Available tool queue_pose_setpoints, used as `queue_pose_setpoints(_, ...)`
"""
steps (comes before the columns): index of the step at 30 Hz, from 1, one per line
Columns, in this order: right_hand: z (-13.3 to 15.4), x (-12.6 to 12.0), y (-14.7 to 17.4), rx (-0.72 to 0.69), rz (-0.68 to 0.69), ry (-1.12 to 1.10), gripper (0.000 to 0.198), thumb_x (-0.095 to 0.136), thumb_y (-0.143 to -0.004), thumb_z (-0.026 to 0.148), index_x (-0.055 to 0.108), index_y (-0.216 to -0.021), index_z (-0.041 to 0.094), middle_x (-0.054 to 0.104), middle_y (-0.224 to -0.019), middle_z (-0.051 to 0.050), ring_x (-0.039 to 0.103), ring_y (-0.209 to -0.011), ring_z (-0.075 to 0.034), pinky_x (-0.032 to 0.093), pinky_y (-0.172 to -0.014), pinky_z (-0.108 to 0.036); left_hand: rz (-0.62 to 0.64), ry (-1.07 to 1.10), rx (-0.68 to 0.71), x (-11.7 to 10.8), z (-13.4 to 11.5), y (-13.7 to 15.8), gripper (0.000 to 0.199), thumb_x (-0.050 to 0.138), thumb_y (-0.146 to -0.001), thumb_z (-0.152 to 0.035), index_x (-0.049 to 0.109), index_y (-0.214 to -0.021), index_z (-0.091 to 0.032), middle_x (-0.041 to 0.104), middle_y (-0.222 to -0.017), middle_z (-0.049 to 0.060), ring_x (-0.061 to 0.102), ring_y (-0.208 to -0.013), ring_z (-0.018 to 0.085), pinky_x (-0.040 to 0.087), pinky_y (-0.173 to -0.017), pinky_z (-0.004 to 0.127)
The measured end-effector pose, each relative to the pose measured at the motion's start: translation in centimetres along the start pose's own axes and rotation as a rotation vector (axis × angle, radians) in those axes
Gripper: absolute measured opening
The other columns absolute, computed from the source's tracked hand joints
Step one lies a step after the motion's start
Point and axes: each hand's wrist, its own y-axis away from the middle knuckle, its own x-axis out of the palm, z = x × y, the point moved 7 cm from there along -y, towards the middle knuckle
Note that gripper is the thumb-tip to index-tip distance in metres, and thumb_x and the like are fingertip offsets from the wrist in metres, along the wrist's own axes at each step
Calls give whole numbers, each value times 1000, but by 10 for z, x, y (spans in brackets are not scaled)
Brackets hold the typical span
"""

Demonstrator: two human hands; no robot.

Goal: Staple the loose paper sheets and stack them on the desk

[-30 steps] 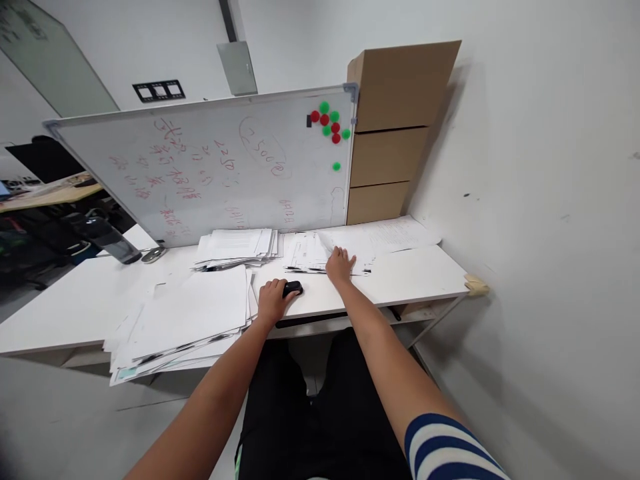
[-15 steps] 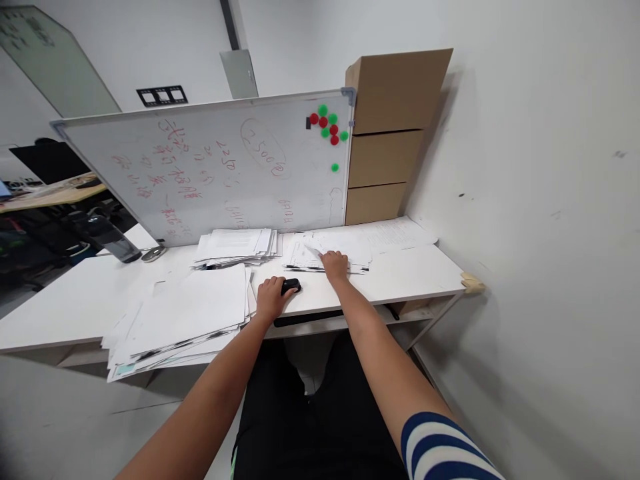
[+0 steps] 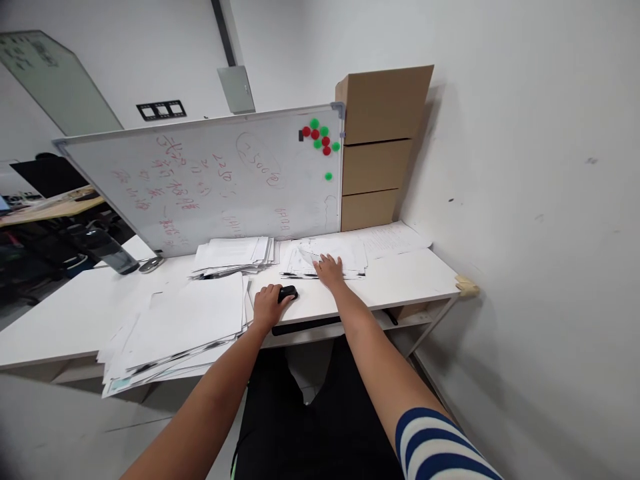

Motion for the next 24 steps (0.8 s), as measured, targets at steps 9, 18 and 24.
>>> queue_pose_setpoints(9, -5, 3, -2, 2, -25, -58, 56, 21, -107, 44, 70, -122, 21, 48, -155, -8, 32, -150, -25, 11, -123, -55, -4, 30, -9, -1, 0, 0, 42, 55, -94, -58, 63, -109, -21, 67, -108, 10, 59, -103, 28, 39, -83, 37)
queue_pose_setpoints(18, 2, -9, 2, -39, -214, -77, 41, 35, -104, 28, 69, -120, 12, 70, -123, -19, 61, -121, -28, 38, -109, -45, -19, 26, 1, 0, 2, -1, 43, 54, -94, -58, 63, -110, -20, 67, -107, 10, 59, -102, 28, 39, -83, 38)
queue_pose_setpoints(24, 4, -26, 13, -52, -320, -129, 38, 37, -103, 25, 68, -123, 17, 72, -121, -12, 67, -108, -24, 49, -93, -34, -21, 33, -27, 0, 2, 0, 42, 54, -94, -58, 63, -109, -20, 67, -108, 11, 58, -103, 28, 39, -82, 38)
